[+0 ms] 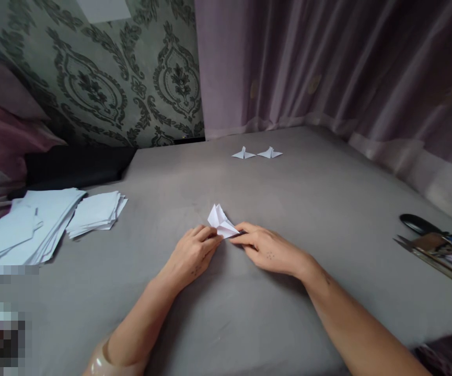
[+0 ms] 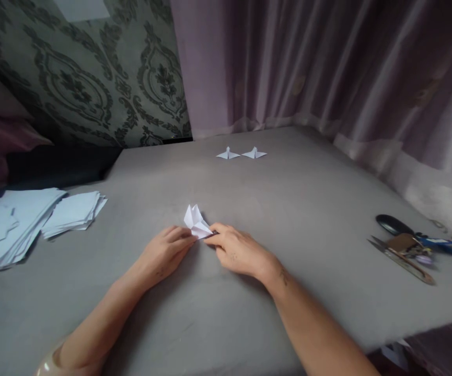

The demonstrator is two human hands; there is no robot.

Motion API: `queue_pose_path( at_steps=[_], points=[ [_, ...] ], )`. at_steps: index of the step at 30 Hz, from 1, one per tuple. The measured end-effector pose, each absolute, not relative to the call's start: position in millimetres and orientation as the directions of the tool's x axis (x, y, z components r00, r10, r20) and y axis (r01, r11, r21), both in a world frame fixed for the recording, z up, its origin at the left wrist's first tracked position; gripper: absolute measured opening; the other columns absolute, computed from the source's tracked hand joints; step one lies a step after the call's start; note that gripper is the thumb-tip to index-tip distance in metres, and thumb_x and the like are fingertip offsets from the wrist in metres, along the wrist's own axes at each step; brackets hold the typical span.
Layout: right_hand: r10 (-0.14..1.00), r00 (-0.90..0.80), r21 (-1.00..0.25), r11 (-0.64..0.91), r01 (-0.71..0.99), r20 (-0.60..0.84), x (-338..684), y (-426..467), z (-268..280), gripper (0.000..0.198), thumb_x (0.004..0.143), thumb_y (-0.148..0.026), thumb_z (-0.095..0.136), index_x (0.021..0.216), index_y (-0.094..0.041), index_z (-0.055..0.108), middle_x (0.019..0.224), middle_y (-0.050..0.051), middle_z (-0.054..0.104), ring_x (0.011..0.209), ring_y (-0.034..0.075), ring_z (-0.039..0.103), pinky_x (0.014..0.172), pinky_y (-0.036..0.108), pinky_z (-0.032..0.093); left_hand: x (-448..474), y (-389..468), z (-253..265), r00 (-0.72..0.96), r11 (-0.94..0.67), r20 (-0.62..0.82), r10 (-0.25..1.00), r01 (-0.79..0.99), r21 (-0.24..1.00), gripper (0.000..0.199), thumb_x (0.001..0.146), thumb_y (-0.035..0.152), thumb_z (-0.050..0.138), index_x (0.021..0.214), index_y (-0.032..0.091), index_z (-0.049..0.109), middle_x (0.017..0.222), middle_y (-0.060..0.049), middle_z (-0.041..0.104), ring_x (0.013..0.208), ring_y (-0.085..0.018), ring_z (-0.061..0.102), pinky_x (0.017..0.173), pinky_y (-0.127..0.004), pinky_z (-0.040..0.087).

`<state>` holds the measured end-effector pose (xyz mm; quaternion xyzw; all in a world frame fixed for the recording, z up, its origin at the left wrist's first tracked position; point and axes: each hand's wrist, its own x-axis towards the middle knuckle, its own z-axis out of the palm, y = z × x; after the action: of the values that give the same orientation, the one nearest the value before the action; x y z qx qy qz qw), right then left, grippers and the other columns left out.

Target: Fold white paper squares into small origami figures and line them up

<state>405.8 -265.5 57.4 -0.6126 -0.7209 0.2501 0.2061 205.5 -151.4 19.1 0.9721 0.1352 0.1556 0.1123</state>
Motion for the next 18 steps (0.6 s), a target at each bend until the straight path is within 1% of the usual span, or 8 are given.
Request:
queue_pose_path(
  at_steps=[4,8,14,16,18],
  points=[
    [0.988,-0.148,-0.71,0.078,0.7,-0.038,415,-264,58,0.04,0.08,-0.006,0.042,0.092,-0.027,0.073,0.118,-0.001,0.063,0.086,0.012,0.062,0.074,0.023,0.046,206,-151,19,0.925,-0.946,0.249,0.286,0.231,0.228,0.031,0.094,0.017,0.041,0.114,0.021,0.064,0.107,-0.01,0.063,0.093,-0.021,0.055,0.081,-0.035,0.048],
    [0.994,-0.104,-0.755,0.034,0.654,-0.045,419,-261,55,0.039,0.076,-0.006,0.043,0.087,-0.025,0.075,0.116,-0.001,0.066,0.088,0.014,0.064,0.077,0.023,0.047,206,-150,16,0.927,-0.946,0.238,0.289,0.237,0.222,0.035,0.092,0.015,0.041,0.119,0.024,0.062,0.105,-0.01,0.06,0.092,-0.021,0.053,0.079,-0.036,0.047],
    [0.997,-0.05,-0.804,-0.011,0.595,-0.052,422,-259,49,0.034,0.075,-0.008,0.044,0.08,-0.023,0.073,0.098,0.0,0.071,0.089,0.014,0.064,0.078,0.024,0.047,208,-151,16,0.924,-0.938,0.224,0.309,0.258,0.23,0.041,0.091,0.012,0.041,0.123,0.03,0.059,0.104,-0.01,0.056,0.088,-0.021,0.049,0.078,-0.037,0.046],
    [0.998,-0.009,-0.803,-0.05,0.595,-0.068,421,-257,46,0.03,0.075,-0.009,0.045,0.081,-0.022,0.072,0.087,0.0,0.072,0.081,0.014,0.064,0.072,0.023,0.046,208,-152,17,0.924,-0.94,0.23,0.304,0.252,0.229,0.042,0.09,0.01,0.041,0.122,0.029,0.06,0.105,-0.01,0.057,0.088,-0.021,0.05,0.077,-0.037,0.046],
    [0.994,0.076,-0.797,-0.107,0.594,-0.077,416,-255,43,0.024,0.077,-0.013,0.048,0.084,-0.021,0.069,0.077,0.0,0.07,0.07,0.013,0.063,0.064,0.023,0.045,209,-153,19,0.922,-0.94,0.248,0.297,0.238,0.243,0.039,0.089,0.01,0.041,0.119,0.025,0.061,0.104,-0.01,0.058,0.089,-0.021,0.051,0.077,-0.036,0.046]
  ],
)
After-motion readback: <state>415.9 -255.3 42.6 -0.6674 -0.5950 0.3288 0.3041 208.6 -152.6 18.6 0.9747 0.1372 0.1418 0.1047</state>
